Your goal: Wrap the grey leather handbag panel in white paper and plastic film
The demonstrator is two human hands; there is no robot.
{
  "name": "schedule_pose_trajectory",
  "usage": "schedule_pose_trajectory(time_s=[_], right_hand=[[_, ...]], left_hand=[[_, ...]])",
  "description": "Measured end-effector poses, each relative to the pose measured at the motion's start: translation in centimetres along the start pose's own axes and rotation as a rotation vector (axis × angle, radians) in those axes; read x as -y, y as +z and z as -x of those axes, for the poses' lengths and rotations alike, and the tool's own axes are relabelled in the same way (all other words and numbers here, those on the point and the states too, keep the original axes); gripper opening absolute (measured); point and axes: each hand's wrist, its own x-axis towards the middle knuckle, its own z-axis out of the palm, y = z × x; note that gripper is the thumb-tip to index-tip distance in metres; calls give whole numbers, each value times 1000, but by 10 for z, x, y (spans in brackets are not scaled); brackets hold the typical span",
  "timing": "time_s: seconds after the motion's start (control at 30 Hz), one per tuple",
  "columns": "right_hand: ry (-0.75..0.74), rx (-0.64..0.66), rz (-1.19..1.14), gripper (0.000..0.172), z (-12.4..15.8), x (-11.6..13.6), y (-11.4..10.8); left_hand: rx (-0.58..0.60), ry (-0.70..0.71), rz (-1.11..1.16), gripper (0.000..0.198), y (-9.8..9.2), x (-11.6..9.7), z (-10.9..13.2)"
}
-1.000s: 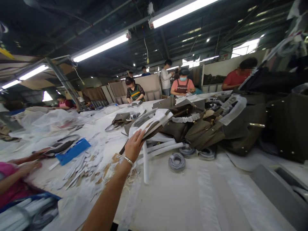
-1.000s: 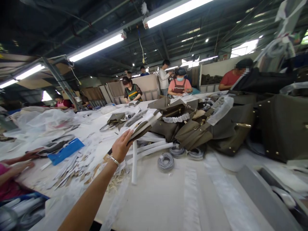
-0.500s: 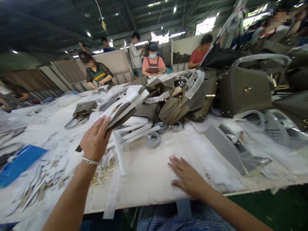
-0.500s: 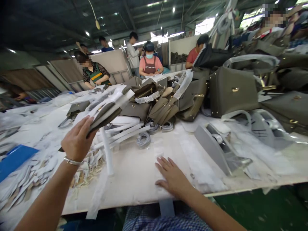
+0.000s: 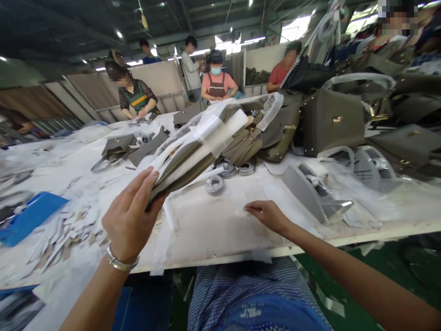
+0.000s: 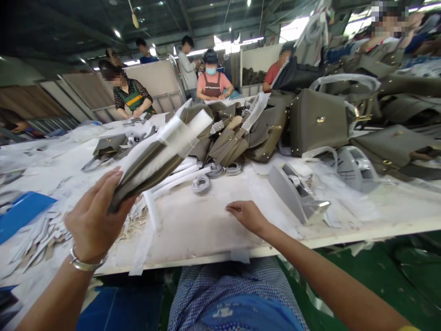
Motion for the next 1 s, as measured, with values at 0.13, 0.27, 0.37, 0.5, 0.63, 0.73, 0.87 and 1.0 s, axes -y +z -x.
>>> schedule_pose_trajectory(time_s=[0.13,0.27,0.37,0.5,0.63,0.73,0.87,1.0], right_hand=[[85,-138,-109,35,-25,3,-22],[131,-74,-351,47,-71,10,-53],[90,-75,-436,54,-95,22,-74],[-27,-148,-460,54,-99,36,-88],[-38,-81,-339,47,-89,38,-88],[-20,-211,-320,45,-86,45,-95],[-7,-252,-314,43,-86,70,-116],[11,-155,-301,43,-57,88,-106]], left_hand=[[53,-17,20,73,-3,-5,11],[75,-36,6,72,-4,-7,19],[68,-43,5,71,-6,-7,25],[70,-70,18,68,-8,-5,34],[82,-110,9,66,-5,-4,40],[99,-107,7,62,-2,-3,41],[110,-102,6,58,4,-4,41],[105,-110,20,59,9,-5,44]])
